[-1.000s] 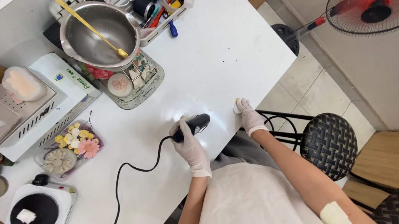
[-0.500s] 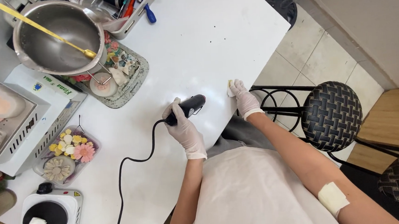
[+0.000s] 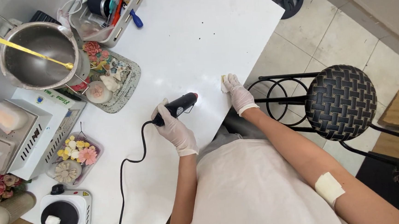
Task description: Clean the candle production workspace by using a heat gun and wiping the surface with a paper towel.
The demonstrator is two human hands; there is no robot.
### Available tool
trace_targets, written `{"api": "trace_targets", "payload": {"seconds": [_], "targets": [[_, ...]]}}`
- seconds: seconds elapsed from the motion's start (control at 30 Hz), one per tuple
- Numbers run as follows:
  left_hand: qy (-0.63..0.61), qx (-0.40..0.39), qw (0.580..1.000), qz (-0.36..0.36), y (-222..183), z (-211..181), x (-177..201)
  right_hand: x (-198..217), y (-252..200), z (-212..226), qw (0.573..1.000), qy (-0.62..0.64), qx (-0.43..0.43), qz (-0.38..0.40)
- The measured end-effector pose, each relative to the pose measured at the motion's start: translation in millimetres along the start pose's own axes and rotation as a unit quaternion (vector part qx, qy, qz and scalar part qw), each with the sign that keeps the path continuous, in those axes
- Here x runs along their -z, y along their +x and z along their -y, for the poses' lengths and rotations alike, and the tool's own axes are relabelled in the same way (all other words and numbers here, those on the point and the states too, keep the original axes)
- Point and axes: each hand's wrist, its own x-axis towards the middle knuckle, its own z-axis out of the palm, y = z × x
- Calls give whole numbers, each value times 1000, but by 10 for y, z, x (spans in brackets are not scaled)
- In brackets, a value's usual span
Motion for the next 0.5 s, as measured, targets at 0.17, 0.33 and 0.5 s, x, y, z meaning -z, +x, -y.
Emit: {"api": "trace_targets", "payload": {"seconds": [0.17, 0.33, 0.5], "targets": [[-3, 12, 1000, -14, -85, -5, -63, -108, 61, -153, 999, -13, 33, -1], [-35, -43, 998, -31, 48, -27, -138, -204, 130, -281, 994, -78, 83, 7], [-32, -69, 996, -56, -15, -210, -240, -228, 152, -286, 992, -88, 93, 11]]}}
